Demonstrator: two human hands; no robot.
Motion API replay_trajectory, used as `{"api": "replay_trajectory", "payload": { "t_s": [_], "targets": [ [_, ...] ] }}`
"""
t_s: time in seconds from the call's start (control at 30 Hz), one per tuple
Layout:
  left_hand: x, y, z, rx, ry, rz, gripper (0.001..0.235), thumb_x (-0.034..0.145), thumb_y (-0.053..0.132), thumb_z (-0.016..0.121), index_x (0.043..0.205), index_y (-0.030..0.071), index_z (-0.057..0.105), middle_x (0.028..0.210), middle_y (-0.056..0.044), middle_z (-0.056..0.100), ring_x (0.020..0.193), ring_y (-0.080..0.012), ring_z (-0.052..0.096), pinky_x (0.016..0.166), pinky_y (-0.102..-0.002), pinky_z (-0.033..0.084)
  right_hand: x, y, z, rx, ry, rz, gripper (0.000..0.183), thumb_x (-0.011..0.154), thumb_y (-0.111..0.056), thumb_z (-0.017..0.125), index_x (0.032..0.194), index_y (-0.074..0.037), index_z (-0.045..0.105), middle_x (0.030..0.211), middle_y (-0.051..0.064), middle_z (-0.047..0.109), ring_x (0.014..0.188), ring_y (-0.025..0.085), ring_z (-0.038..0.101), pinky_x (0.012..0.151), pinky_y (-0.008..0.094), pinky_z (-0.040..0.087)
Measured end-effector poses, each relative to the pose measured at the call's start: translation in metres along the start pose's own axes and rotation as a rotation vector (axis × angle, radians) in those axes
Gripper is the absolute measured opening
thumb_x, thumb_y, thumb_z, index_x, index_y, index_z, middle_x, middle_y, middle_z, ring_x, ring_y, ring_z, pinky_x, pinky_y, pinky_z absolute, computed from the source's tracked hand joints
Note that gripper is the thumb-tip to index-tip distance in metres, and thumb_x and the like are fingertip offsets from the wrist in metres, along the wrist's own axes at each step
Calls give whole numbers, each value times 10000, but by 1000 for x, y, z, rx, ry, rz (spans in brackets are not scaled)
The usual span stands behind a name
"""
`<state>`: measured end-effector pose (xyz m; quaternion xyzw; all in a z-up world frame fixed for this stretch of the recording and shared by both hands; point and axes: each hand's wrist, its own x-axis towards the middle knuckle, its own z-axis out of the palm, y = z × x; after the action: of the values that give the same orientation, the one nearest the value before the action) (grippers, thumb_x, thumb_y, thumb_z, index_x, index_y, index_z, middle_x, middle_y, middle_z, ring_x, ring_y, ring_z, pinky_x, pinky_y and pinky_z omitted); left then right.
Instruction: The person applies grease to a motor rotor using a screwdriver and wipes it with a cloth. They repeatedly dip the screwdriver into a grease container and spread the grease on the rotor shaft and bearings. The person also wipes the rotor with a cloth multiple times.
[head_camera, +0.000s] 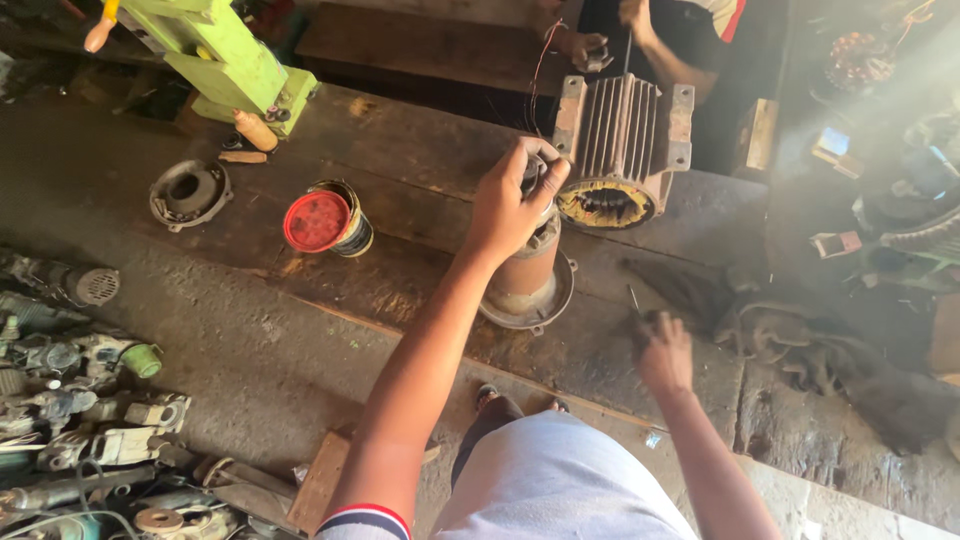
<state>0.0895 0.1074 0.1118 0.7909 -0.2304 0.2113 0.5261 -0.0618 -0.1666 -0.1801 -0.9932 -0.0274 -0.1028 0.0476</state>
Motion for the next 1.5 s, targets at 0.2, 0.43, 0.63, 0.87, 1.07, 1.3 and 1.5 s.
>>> {"api": "replay_trajectory", "payload": {
  "t_s": [0.2, 0.43, 0.63, 0.87, 1.07, 1.3, 1.5],
  "targets": [
    [7, -25, -5, -252, -179, -1, 218, 993, 258, 760, 1094, 91, 663, 1001, -14, 756, 889, -177, 719, 810, -306, 574, -40, 66, 12, -39, 88, 200, 559, 736, -215, 719, 1291, -160, 691, 1315, 178, 563, 1154, 382, 546, 1002, 479, 487],
    [14, -25, -14, -398, -287, -88, 499, 979, 294, 773, 1376, 80, 559, 1406, -85, 630, 1272, -208, 674, 1099, -349, 507, -45, 61, 8, 78, 196, 302, 237, 917, -149, 678, 1152, -161, 703, 1162, 199, 571, 1064, 442, 548, 938, 526, 491],
    [-50, 5, -18, -133, 36, 55, 686, 1008, 180, 728, 1546, -19, 353, 1532, -202, 485, 1409, -297, 524, 1200, -409, 406, -42, 53, -2, 76, 168, 348, 273, 902, -174, 680, 1174, -159, 684, 1196, 217, 563, 1110, 472, 538, 979, 544, 481],
    [-80, -20, -62, -289, 157, -207, 456, 1034, 102, 648, 1436, 8, 454, 1381, -146, 603, 1070, -153, 631, 988, -310, 509, -14, 80, -35, -224, 329, 488, 629, 945, -427, 664, 1501, -133, 646, 1410, 279, 540, 1255, 461, 473, 971, 590, 423],
    [-99, -12, -71, -207, 38, 153, 150, 1013, 34, 602, 1160, 54, 579, 1106, -77, 658, 999, -192, 661, 931, -340, 547, 18, 138, -49, 70, 396, 622, 230, 1094, -150, 499, 1187, 32, 605, 1182, 215, 653, 1083, 334, 592, 991, 464, 473],
    [-127, -4, -27, -404, -678, 4, 296, 1071, 362, 608, 1187, 91, 639, 1001, -51, 734, 904, -162, 741, 833, -327, 618, -2, 153, -107, 1056, 1174, 569, 333, 1174, -278, 410, 1166, -17, 617, 1048, 104, 682, 855, 169, 637, 806, 310, 586],
    [-131, -13, 86, -583, -1044, -312, 924, 1017, 725, 283, 1652, 60, 198, 1634, -254, 281, 1449, -408, 353, 1105, -552, 364, 1, 63, -141, 975, 1028, 582, 456, 1228, -468, 504, 1150, -27, 584, 1089, 67, 605, 983, 155, 638, 881, 329, 580]
  ]
}}
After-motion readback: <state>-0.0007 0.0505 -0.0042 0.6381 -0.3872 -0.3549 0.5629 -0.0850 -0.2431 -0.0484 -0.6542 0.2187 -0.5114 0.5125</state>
